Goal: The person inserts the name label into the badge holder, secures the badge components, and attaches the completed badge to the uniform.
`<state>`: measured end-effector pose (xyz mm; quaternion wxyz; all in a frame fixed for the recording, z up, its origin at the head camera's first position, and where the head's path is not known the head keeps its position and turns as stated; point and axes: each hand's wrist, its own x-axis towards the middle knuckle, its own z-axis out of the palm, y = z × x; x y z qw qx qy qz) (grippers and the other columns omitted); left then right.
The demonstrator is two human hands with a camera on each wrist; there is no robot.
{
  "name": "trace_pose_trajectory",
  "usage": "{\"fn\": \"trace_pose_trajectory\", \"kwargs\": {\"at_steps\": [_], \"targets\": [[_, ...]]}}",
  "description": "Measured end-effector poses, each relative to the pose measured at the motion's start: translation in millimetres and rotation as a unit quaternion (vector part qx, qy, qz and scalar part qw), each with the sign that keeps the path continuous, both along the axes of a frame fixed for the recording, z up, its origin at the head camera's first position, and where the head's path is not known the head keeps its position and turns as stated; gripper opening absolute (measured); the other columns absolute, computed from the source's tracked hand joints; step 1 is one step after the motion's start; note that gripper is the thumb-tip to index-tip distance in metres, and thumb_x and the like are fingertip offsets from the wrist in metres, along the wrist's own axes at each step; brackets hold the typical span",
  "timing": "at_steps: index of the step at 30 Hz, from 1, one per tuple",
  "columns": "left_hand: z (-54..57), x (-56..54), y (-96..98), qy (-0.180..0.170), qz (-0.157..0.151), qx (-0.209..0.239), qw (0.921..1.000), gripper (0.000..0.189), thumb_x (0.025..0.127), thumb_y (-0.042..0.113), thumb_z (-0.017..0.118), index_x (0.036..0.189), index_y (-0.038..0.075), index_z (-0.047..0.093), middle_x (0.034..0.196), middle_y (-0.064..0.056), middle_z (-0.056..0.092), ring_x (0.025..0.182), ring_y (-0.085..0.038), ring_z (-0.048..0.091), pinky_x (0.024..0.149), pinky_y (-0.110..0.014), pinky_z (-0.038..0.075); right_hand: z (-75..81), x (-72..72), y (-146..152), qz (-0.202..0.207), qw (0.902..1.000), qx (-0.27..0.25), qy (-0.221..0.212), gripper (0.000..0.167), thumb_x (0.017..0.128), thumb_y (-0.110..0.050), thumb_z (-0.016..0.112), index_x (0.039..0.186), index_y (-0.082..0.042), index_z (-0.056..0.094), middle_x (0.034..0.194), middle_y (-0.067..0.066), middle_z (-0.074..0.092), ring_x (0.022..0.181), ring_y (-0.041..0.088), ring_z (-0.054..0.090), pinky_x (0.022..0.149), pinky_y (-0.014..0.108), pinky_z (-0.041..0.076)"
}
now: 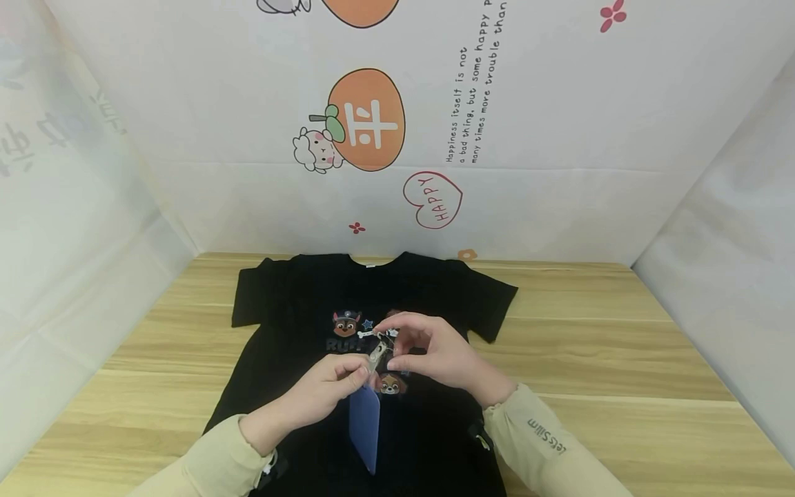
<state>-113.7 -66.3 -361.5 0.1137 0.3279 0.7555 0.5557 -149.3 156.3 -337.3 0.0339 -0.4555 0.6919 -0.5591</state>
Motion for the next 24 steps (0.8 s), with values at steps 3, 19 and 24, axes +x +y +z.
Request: {"fn": "trace_pose_trajectory", "kwargs": {"at_steps": [3, 19, 24], "targets": [[-0.5, 0.6, -0.2, -0.007, -0.018, 0.023, 0.9996, 0.031, 0.101, 0.015, 0.042, 0.082, -0.002, 0.059, 0.081, -0.015, 0.056, 0.078, -0.004, 0.049, 0.071, -0.021, 0.043, -0.6, -0.2, 0.5, 0.01, 0.9999, -0.003, -0.001, 0.034, 0.083, 0.006, 0.066, 0.116, 0.003, 0.059, 0.094, -0.003, 0.06, 0.075, 0.009, 0.055, 0.063, 0.025, 0.051], [-1.8, 2.0, 1.4, -0.04, -0.097, 0.071, 0.9919, 0.041, 0.103, 0.024, 0.035, 0.082, -0.006, 0.053, 0.098, -0.029, 0.053, 0.094, -0.024, 0.054, 0.087, -0.026, 0.046, 2.9, 4.2, -4.6, 0.021, 0.9974, -0.014, 0.068, 0.011, 0.077, 0.001, 0.071, 0.088, -0.001, 0.068, 0.082, 0.01, 0.062, 0.075, 0.01, 0.055, 0.064, 0.024, 0.052], [-2.1, 1.7, 3.3, -0.047, -0.091, 0.064, 0.9927, 0.045, 0.104, 0.028, 0.031, 0.087, -0.007, 0.055, 0.106, -0.029, 0.053, 0.101, -0.029, 0.053, 0.091, -0.026, 0.044, 4.5, 6.5, -7.9, 0.013, 0.9949, -0.021, 0.098, 0.007, 0.077, -0.004, 0.072, 0.083, -0.002, 0.069, 0.079, 0.009, 0.064, 0.077, 0.01, 0.058, 0.067, 0.025, 0.052]]}}
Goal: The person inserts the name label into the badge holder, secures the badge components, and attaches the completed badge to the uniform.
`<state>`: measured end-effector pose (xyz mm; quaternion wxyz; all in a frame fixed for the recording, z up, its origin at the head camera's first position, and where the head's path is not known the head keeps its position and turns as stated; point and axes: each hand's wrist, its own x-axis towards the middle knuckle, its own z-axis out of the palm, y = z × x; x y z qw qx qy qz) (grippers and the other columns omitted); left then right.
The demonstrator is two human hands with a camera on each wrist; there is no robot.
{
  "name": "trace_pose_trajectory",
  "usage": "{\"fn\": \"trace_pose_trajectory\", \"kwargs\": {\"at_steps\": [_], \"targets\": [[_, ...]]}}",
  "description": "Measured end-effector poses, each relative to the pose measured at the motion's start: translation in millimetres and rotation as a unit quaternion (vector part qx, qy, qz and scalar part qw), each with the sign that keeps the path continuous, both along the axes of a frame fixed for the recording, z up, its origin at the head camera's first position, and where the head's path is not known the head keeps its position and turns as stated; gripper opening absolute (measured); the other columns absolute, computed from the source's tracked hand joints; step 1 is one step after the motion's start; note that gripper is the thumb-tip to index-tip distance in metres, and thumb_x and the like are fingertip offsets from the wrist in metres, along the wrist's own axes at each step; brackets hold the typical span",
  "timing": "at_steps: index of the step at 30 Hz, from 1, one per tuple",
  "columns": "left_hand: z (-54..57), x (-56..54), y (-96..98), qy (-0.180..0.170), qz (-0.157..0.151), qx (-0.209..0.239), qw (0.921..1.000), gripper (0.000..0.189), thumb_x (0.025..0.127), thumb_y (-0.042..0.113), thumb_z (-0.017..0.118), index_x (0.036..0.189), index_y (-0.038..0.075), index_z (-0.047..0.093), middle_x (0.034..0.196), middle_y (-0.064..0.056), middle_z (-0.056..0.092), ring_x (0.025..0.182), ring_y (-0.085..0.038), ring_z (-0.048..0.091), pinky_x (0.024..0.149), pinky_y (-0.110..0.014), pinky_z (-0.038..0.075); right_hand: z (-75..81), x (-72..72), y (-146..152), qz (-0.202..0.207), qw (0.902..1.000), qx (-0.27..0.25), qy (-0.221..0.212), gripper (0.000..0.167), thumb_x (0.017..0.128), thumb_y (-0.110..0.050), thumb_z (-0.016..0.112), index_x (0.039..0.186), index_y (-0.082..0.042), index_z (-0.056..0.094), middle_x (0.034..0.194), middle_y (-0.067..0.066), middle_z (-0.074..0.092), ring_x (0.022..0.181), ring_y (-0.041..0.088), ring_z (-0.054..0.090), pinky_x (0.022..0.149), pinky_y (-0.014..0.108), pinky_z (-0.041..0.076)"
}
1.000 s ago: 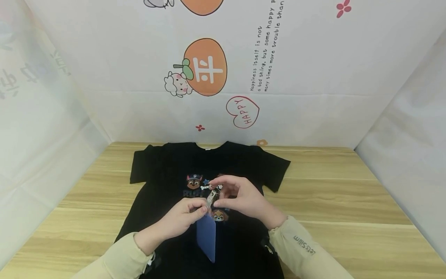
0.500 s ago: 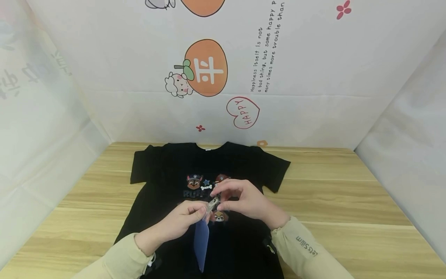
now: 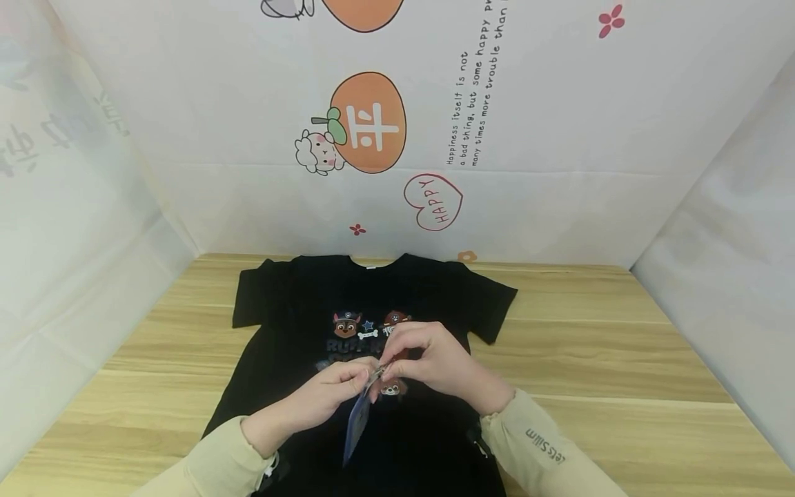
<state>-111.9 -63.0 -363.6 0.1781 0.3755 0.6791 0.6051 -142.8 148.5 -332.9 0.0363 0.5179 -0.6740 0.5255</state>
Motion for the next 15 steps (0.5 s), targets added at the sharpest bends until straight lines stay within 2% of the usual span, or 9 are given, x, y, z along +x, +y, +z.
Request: {"fn": "trace_pose_trajectory", "kwargs": {"at_steps": [4, 9, 11, 15], "targets": [[1.3, 0.6, 0.2, -0.016, -0.003, -0.011, 0.9998, 0.045, 0.104, 0.028, 0.031, 0.1, -0.007, 0.058, 0.113, -0.028, 0.056, 0.111, -0.024, 0.053, 0.098, -0.025, 0.041, 1.0, 1.1, -1.8, 0.005, 0.9995, -0.02, 0.023, 0.006, 0.076, 0.001, 0.072, 0.081, 0.0, 0.069, 0.076, 0.012, 0.064, 0.072, 0.011, 0.06, 0.063, 0.025, 0.054], [3.4, 2.3, -1.5, -0.039, 0.0, -0.036, 0.9986, 0.04, 0.103, 0.024, 0.038, 0.126, -0.005, 0.054, 0.13, -0.022, 0.056, 0.125, -0.02, 0.05, 0.103, -0.021, 0.039, 3.0, 3.9, -2.5, -0.028, 0.9995, -0.014, 0.004, 0.005, 0.076, 0.002, 0.073, 0.078, -0.001, 0.071, 0.073, 0.01, 0.066, 0.067, 0.01, 0.061, 0.059, 0.024, 0.054], [3.9, 3.1, -2.0, -0.039, 0.018, -0.05, 0.9978, 0.039, 0.102, 0.022, 0.041, 0.128, -0.005, 0.054, 0.131, -0.02, 0.056, 0.123, -0.02, 0.051, 0.101, -0.02, 0.041, 3.9, 5.2, -2.4, -0.047, 0.9989, 0.001, -0.01, 0.005, 0.076, 0.001, 0.074, 0.077, -0.003, 0.071, 0.072, 0.009, 0.066, 0.065, 0.009, 0.062, 0.056, 0.025, 0.053], [5.4, 4.2, -1.7, -0.044, 0.071, -0.069, 0.9942, 0.037, 0.101, 0.023, 0.043, 0.124, -0.003, 0.058, 0.125, -0.018, 0.06, 0.113, -0.019, 0.057, 0.093, -0.019, 0.046, 5.3, 6.6, -1.4, -0.111, 0.9929, 0.037, -0.022, 0.006, 0.076, -0.002, 0.075, 0.075, -0.006, 0.071, 0.07, 0.004, 0.066, 0.061, 0.004, 0.057, 0.051, 0.023, 0.05]]}}
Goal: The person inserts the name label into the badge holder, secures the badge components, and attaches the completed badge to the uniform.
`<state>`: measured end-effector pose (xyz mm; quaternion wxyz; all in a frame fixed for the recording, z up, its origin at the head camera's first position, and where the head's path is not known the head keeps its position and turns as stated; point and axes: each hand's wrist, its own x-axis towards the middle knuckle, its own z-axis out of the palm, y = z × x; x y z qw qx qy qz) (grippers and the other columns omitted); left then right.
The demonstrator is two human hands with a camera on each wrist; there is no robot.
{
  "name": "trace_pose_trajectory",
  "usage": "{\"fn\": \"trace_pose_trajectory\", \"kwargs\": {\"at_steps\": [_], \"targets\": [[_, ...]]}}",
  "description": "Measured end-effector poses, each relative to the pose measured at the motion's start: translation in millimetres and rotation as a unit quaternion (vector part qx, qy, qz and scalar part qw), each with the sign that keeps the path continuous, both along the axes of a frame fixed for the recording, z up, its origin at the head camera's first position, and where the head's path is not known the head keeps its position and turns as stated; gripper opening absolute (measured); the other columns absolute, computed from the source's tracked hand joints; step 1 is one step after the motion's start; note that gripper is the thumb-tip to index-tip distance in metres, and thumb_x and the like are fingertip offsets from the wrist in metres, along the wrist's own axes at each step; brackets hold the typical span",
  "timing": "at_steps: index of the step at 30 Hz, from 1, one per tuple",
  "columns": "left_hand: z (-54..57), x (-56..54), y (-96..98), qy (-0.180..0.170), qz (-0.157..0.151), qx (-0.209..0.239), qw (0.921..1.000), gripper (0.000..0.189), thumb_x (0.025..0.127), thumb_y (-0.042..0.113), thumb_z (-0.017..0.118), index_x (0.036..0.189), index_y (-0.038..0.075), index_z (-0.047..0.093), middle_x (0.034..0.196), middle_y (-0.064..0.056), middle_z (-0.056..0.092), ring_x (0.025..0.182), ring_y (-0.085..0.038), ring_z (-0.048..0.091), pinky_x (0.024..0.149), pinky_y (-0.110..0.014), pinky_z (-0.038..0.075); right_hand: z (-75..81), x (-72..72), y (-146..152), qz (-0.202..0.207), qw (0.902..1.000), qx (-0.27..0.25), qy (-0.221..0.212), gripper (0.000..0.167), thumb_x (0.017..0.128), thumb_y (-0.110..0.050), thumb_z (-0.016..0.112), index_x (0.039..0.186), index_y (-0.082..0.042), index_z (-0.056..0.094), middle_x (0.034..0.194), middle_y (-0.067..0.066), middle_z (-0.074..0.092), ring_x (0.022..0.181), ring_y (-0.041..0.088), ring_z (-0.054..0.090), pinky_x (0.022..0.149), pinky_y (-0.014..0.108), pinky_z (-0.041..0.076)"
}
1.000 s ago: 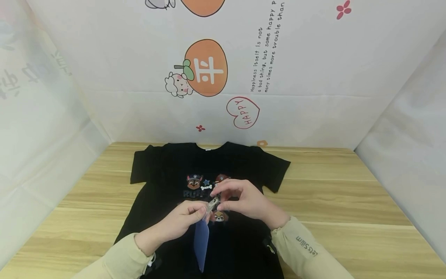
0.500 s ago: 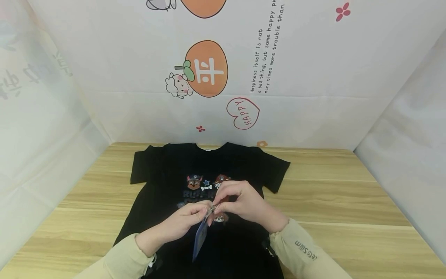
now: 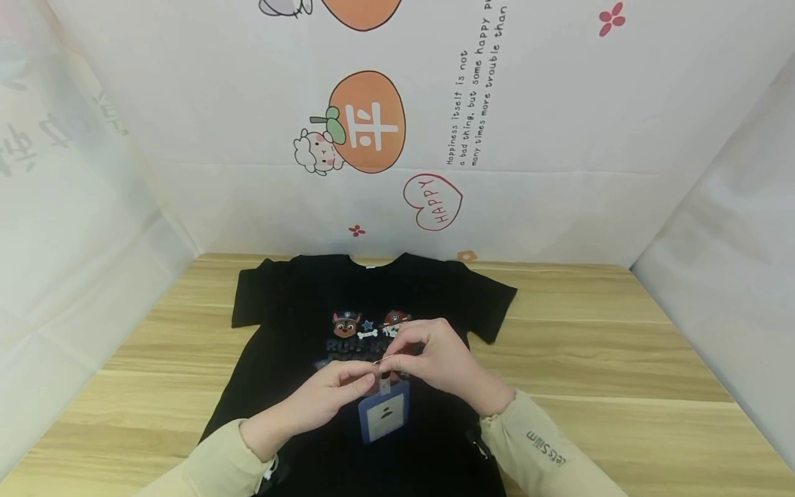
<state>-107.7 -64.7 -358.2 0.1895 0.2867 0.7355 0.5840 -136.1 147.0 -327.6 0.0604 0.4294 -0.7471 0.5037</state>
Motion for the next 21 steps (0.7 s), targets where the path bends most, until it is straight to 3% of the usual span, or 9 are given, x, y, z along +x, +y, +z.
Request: {"fn": "trace_pose_trajectory", "kwargs": {"at_steps": [4, 9, 14, 21], "targets": [[0.5, -0.2, 2.4, 0.005, 0.044, 0.027, 0.9986, 0.034, 0.101, 0.021, 0.044, 0.117, -0.004, 0.06, 0.115, -0.021, 0.063, 0.103, -0.02, 0.061, 0.088, -0.02, 0.05, 0.3, 1.0, -0.2, -0.052, 0.9984, 0.023, -0.007, 0.006, 0.076, -0.002, 0.075, 0.076, -0.007, 0.072, 0.07, 0.002, 0.066, 0.061, 0.001, 0.053, 0.051, 0.022, 0.048], [-0.3, -1.9, 4.4, 0.019, 0.077, 0.062, 0.995, 0.032, 0.101, 0.019, 0.045, 0.112, -0.007, 0.059, 0.108, -0.024, 0.065, 0.098, -0.021, 0.064, 0.087, -0.027, 0.053, 1.8, 3.3, -2.0, -0.093, 0.9942, 0.047, -0.025, 0.011, 0.076, -0.004, 0.076, 0.086, -0.004, 0.072, 0.069, 0.0, 0.064, 0.059, 0.002, 0.052, 0.053, 0.022, 0.05], [1.4, -1.0, 7.7, 0.03, 0.099, 0.055, 0.9931, 0.028, 0.1, 0.017, 0.047, 0.113, -0.005, 0.059, 0.106, -0.021, 0.066, 0.093, -0.014, 0.064, 0.085, -0.022, 0.053, 3.7, 4.5, -4.1, -0.116, 0.9907, 0.061, -0.035, 0.022, 0.076, -0.006, 0.076, 0.096, -0.001, 0.069, 0.067, -0.002, 0.061, 0.057, 0.002, 0.048, 0.051, 0.021, 0.047], [4.4, -0.7, 11.5, 0.059, 0.14, 0.027, 0.988, 0.023, 0.098, 0.018, 0.051, 0.107, 0.0, 0.063, 0.098, -0.016, 0.069, 0.082, -0.011, 0.065, 0.078, -0.026, 0.055, 2.2, 4.1, -2.9, -0.116, 0.9911, 0.051, -0.041, 0.016, 0.08, -0.003, 0.072, 0.096, -0.001, 0.069, 0.067, 0.001, 0.062, 0.055, 0.004, 0.049, 0.048, 0.021, 0.046]]}}
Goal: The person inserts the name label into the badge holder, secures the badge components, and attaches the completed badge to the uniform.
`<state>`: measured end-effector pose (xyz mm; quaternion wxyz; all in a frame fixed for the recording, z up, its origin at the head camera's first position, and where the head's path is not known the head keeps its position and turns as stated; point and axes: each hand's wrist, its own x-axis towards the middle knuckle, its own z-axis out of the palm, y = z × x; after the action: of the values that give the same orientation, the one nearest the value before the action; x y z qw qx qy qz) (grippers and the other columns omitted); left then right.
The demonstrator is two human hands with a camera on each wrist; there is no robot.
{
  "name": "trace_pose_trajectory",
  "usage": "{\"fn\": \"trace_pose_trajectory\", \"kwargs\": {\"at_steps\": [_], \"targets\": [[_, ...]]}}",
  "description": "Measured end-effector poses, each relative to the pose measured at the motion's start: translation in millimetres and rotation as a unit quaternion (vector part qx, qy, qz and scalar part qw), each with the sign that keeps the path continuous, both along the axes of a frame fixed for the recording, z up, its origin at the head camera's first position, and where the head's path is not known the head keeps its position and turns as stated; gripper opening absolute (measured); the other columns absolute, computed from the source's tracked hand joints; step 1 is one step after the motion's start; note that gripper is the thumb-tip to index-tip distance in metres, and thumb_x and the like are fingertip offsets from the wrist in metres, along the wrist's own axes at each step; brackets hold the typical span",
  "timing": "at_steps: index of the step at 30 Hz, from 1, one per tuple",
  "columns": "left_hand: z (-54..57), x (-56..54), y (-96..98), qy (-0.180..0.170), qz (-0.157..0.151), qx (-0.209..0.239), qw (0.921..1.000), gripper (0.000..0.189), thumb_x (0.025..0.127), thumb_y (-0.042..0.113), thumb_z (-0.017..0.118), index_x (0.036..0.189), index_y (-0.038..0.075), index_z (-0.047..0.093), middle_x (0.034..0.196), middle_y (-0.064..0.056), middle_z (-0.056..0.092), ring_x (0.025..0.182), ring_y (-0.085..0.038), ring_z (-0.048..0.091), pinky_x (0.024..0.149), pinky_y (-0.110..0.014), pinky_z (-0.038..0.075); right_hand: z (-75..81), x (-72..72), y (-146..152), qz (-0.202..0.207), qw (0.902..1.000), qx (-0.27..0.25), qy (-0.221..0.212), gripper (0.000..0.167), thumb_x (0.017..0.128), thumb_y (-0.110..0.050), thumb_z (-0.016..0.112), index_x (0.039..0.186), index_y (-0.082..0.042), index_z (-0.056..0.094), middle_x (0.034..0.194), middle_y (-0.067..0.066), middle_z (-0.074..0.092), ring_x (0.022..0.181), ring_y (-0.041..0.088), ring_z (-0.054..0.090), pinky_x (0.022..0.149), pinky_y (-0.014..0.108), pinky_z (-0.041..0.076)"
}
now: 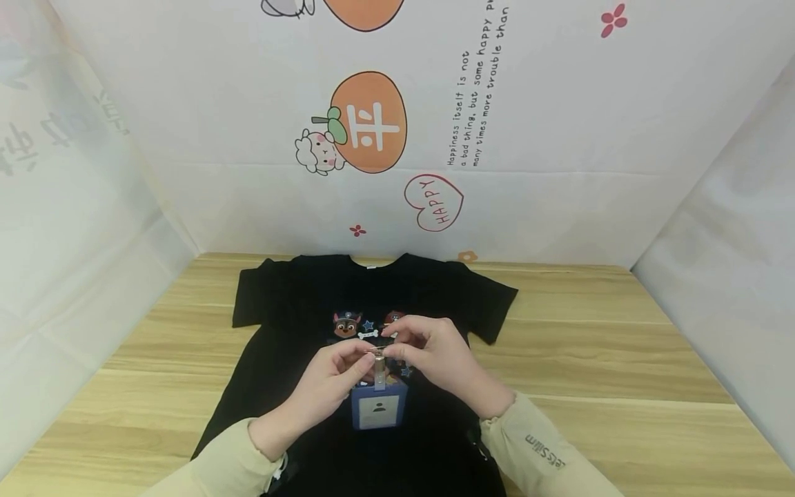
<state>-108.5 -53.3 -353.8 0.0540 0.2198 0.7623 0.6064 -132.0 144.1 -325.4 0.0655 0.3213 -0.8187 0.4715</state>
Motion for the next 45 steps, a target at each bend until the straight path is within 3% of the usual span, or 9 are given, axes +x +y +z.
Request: {"fn": "trace_pose_trajectory", "kwargs": {"at_steps": [7, 11, 17, 26, 30, 38, 45], "targets": [[0.0, 0.5, 0.2, 0.005, 0.008, 0.006, 0.9999, 0.024, 0.098, 0.019, 0.051, 0.103, 0.0, 0.064, 0.092, -0.016, 0.069, 0.076, -0.007, 0.063, 0.078, -0.039, 0.056, -2.8, -1.5, 3.1, 0.02, 0.9994, 0.009, 0.028, 0.005, 0.085, -0.003, 0.068, 0.085, -0.008, 0.067, 0.069, -0.003, 0.057, 0.057, 0.004, 0.048, 0.049, 0.022, 0.046], [-1.2, 0.1, 0.6, 0.011, 0.001, 0.012, 0.9999, 0.027, 0.099, 0.02, 0.05, 0.103, -0.002, 0.064, 0.091, -0.017, 0.069, 0.076, -0.009, 0.064, 0.076, -0.037, 0.057, -3.5, -1.6, 3.7, 0.055, 0.997, 0.019, 0.05, 0.014, 0.089, -0.002, 0.062, 0.079, -0.012, 0.064, 0.068, -0.004, 0.052, 0.058, 0.003, 0.047, 0.049, 0.021, 0.044], [-2.2, -0.5, 1.1, 0.029, 0.036, 0.022, 0.9987, 0.02, 0.098, 0.013, 0.051, 0.104, 0.0, 0.065, 0.095, -0.016, 0.07, 0.078, -0.011, 0.065, 0.073, -0.024, 0.055, -4.0, 1.2, 1.4, 0.068, 0.9965, 0.025, 0.041, 0.02, 0.093, -0.003, 0.056, 0.076, -0.012, 0.061, 0.068, -0.004, 0.05, 0.059, 0.003, 0.046, 0.051, 0.021, 0.044], [-1.4, -0.7, 4.0, 0.035, 0.053, 0.068, 0.9957, 0.02, 0.094, 0.006, 0.055, 0.109, -0.003, 0.065, 0.098, -0.022, 0.07, 0.074, -0.007, 0.067, 0.071, -0.022, 0.057, -8.4, 2.5, -2.0, 0.057, 0.9981, -0.013, -0.017, 0.025, 0.096, -0.004, 0.05, 0.073, -0.006, 0.056, 0.065, 0.001, 0.046, 0.057, 0.009, 0.046, 0.052, 0.023, 0.043], [-0.3, -0.4, 4.6, 0.045, 0.059, 0.081, 0.994, 0.019, 0.094, 0.005, 0.056, 0.107, -0.004, 0.066, 0.098, -0.022, 0.07, 0.073, -0.006, 0.067, 0.069, -0.024, 0.057, -8.3, 2.9, -4.1, 0.062, 0.9953, -0.035, -0.066, 0.029, 0.099, -0.008, 0.046, 0.071, -0.001, 0.051, 0.061, 0.006, 0.043, 0.055, 0.012, 0.044, 0.052, 0.024, 0.04], [0.8, 0.0, 4.3, 0.051, 0.06, 0.104, 0.9914, 0.018, 0.093, 0.003, 0.057, 0.106, -0.006, 0.066, 0.1, -0.024, 0.069, 0.075, -0.011, 0.07, 0.069, -0.027, 0.058, -8.8, 3.8, -8.1, 0.082, 0.9726, -0.103, -0.191, 0.037, 0.102, -0.014, 0.041, 0.073, 0.009, 0.045, 0.063, -0.003, 0.04, 0.054, 0.014, 0.04, 0.053, 0.024, 0.036], [1.7, 0.6, 4.0, 0.08, 0.059, 0.136, 0.9857, 0.017, 0.089, -0.003, 0.059, 0.102, -0.013, 0.066, 0.096, -0.028, 0.068, 0.073, -0.002, 0.067, 0.068, -0.029, 0.058, -11.2, 5.6, -10.1, 0.102, 0.9556, -0.145, -0.235, 0.038, 0.102, -0.019, 0.041, 0.075, 0.008, 0.042, 0.062, -0.006, 0.038, 0.053, 0.01, 0.036, 0.05, 0.027, 0.03]]}}
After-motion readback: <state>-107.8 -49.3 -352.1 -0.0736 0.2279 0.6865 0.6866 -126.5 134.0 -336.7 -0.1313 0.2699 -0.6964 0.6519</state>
